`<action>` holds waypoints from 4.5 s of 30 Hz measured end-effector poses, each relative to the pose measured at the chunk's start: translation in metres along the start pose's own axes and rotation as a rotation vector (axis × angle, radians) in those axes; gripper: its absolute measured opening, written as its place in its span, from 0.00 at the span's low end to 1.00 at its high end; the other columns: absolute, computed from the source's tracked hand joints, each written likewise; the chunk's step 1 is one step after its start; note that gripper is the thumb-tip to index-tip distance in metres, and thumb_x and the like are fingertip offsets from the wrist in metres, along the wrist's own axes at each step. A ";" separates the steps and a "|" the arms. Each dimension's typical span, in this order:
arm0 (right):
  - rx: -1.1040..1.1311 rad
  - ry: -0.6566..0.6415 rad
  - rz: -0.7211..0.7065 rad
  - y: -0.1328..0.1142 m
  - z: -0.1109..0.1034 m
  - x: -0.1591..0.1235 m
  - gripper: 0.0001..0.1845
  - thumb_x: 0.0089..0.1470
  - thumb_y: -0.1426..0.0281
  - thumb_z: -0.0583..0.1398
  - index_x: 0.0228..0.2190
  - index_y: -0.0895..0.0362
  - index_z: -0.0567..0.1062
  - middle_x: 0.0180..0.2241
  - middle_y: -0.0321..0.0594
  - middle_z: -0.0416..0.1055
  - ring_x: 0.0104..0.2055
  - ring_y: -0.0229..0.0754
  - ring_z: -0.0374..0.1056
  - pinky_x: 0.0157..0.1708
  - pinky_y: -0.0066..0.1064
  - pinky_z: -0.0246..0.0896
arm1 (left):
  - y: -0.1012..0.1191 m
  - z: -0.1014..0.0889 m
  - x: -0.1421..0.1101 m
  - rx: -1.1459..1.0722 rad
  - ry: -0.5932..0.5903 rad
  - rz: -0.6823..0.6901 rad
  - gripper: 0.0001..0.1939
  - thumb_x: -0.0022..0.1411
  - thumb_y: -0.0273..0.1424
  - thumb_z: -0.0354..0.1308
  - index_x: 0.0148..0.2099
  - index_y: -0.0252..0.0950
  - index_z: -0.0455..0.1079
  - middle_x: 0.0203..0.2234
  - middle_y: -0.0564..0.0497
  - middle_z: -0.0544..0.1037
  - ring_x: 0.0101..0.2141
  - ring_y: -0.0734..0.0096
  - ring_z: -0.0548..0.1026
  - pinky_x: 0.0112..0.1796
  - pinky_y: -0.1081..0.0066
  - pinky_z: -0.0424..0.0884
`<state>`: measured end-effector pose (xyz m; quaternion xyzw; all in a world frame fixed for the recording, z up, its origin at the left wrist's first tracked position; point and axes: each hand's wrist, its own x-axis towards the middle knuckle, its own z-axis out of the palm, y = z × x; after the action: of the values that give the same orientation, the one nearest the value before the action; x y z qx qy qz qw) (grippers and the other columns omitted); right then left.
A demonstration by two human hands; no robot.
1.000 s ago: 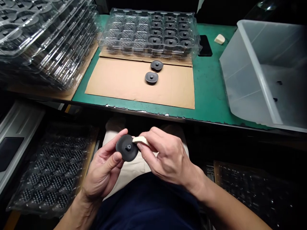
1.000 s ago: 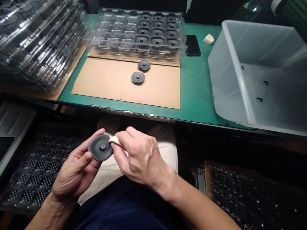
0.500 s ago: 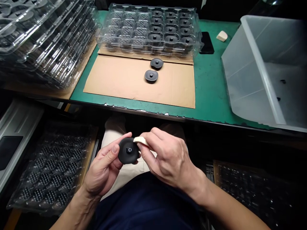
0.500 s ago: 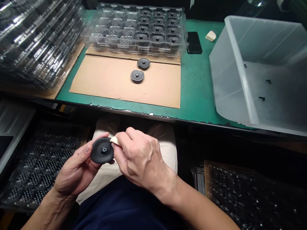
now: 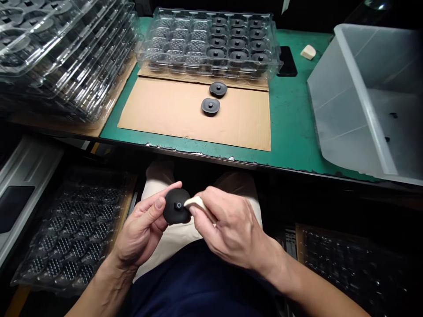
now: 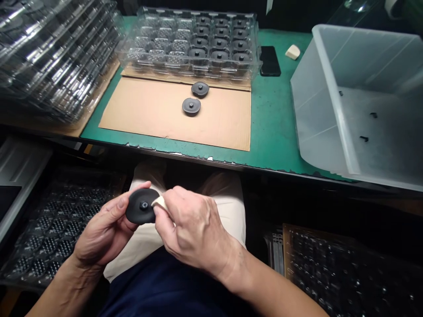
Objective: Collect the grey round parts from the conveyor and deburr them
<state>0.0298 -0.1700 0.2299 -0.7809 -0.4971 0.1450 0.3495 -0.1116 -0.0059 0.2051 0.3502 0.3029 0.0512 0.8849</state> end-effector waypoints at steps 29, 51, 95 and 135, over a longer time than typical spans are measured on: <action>0.330 0.018 0.213 -0.003 0.019 0.005 0.17 0.71 0.64 0.55 0.28 0.56 0.66 0.25 0.33 0.61 0.25 0.36 0.55 0.26 0.32 0.48 | -0.005 0.006 0.008 0.004 0.060 0.230 0.23 0.61 0.27 0.72 0.57 0.48 0.79 0.51 0.49 0.82 0.53 0.66 0.78 0.54 0.75 0.75; -0.139 -0.008 -0.260 0.012 0.012 0.004 0.14 0.71 0.70 0.52 0.41 0.62 0.77 0.34 0.42 0.68 0.34 0.44 0.58 0.36 0.40 0.48 | -0.004 -0.016 -0.003 0.095 -0.070 -0.166 0.20 0.70 0.40 0.64 0.58 0.36 0.79 0.51 0.41 0.81 0.56 0.60 0.75 0.53 0.74 0.74; -0.033 0.122 -0.034 0.012 0.016 0.016 0.14 0.70 0.68 0.56 0.30 0.57 0.70 0.28 0.37 0.64 0.31 0.40 0.57 0.35 0.36 0.50 | -0.010 0.000 0.003 0.144 0.123 0.339 0.30 0.55 0.23 0.75 0.58 0.46 0.78 0.56 0.48 0.78 0.56 0.61 0.75 0.57 0.70 0.73; 0.179 -0.021 0.071 0.009 0.024 0.014 0.19 0.68 0.67 0.56 0.24 0.56 0.63 0.23 0.33 0.59 0.26 0.37 0.53 0.29 0.35 0.46 | -0.018 -0.014 0.010 -0.006 0.072 0.129 0.25 0.60 0.25 0.72 0.58 0.45 0.77 0.57 0.47 0.77 0.56 0.62 0.75 0.54 0.69 0.76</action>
<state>0.0287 -0.1504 0.2083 -0.7622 -0.4575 0.2093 0.4074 -0.1136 -0.0082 0.1799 0.3644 0.3113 0.1217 0.8692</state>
